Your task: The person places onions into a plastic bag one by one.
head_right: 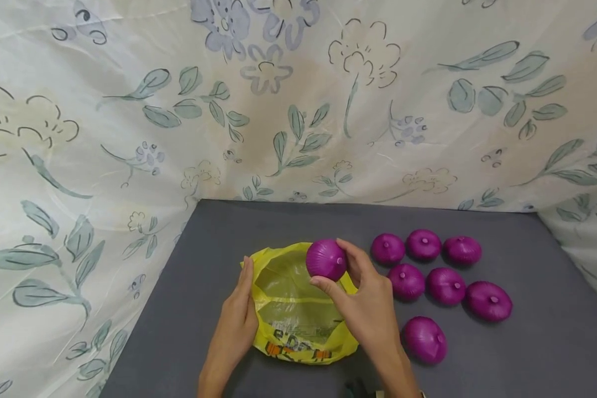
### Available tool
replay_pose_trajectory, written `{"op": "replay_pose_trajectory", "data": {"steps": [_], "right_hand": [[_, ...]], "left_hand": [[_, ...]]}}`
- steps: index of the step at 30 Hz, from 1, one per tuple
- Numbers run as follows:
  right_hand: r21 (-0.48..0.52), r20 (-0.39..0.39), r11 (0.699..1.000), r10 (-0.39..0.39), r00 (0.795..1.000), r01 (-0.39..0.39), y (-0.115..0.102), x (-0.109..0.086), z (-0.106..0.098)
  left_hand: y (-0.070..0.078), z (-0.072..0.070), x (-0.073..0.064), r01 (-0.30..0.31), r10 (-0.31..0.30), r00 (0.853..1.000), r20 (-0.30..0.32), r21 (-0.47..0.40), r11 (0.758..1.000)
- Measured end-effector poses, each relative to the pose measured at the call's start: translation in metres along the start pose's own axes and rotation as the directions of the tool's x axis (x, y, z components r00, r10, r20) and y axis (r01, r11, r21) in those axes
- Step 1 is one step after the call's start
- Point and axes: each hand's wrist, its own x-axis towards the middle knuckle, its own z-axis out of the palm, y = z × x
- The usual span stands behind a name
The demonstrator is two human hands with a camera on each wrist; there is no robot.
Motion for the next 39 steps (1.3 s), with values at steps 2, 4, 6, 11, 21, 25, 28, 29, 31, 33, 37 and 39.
{"op": "replay_pose_trajectory", "data": {"steps": [2,4,6,11,21,25,28,29,31,33,37,39], "right_hand": [[0.022,0.024,1.000,-0.002,1.000,0.001,0.000,0.003,0.006],[0.047,0.051,0.999,-0.005,0.999,0.003,0.000,0.006,0.013],[0.080,0.081,0.997,-0.005,0.997,-0.001,0.000,0.009,0.020],[0.149,0.152,0.988,0.008,0.988,-0.031,0.003,0.011,0.042],[0.177,0.236,0.981,0.041,0.971,-0.085,0.012,0.012,0.079],[0.109,0.244,0.993,0.024,0.969,-0.053,0.018,0.012,0.091],[0.070,0.255,0.996,0.032,0.966,-0.051,0.023,0.012,0.099],[0.056,0.258,0.997,0.035,0.965,-0.051,0.025,0.013,0.101],[0.043,0.272,0.997,0.044,0.961,-0.058,0.027,0.013,0.106],[0.034,0.287,0.998,0.049,0.957,-0.062,0.028,0.015,0.109],[0.030,0.305,0.998,0.043,0.951,-0.054,0.031,0.020,0.112],[0.037,0.316,0.997,0.049,0.948,-0.064,0.032,0.024,0.112]], "left_hand": [[0.000,0.000,0.000,-0.004,0.004,1.000,-0.002,0.001,1.000],[0.001,0.001,0.000,-0.006,0.006,1.000,-0.007,0.004,1.000],[0.001,0.001,0.000,-0.007,0.007,1.000,-0.013,0.004,1.000],[0.003,0.000,0.001,-0.008,0.008,1.000,-0.028,-0.008,1.000],[0.005,0.003,-0.001,-0.009,0.010,0.999,-0.052,0.015,1.000],[0.005,0.003,-0.001,-0.007,0.008,0.999,-0.050,0.016,1.000],[0.005,0.003,-0.001,0.001,0.000,0.999,-0.039,0.009,1.000],[0.004,0.004,-0.001,0.005,-0.005,0.999,-0.032,0.005,1.000],[0.003,0.004,-0.001,0.007,-0.007,1.000,-0.027,0.009,1.000],[0.002,0.005,-0.002,0.010,-0.009,1.000,-0.023,0.013,1.000],[0.001,0.006,-0.001,0.000,0.001,1.000,-0.024,0.023,1.000],[0.002,0.007,0.001,-0.002,0.003,1.000,-0.021,0.026,1.000]]}}
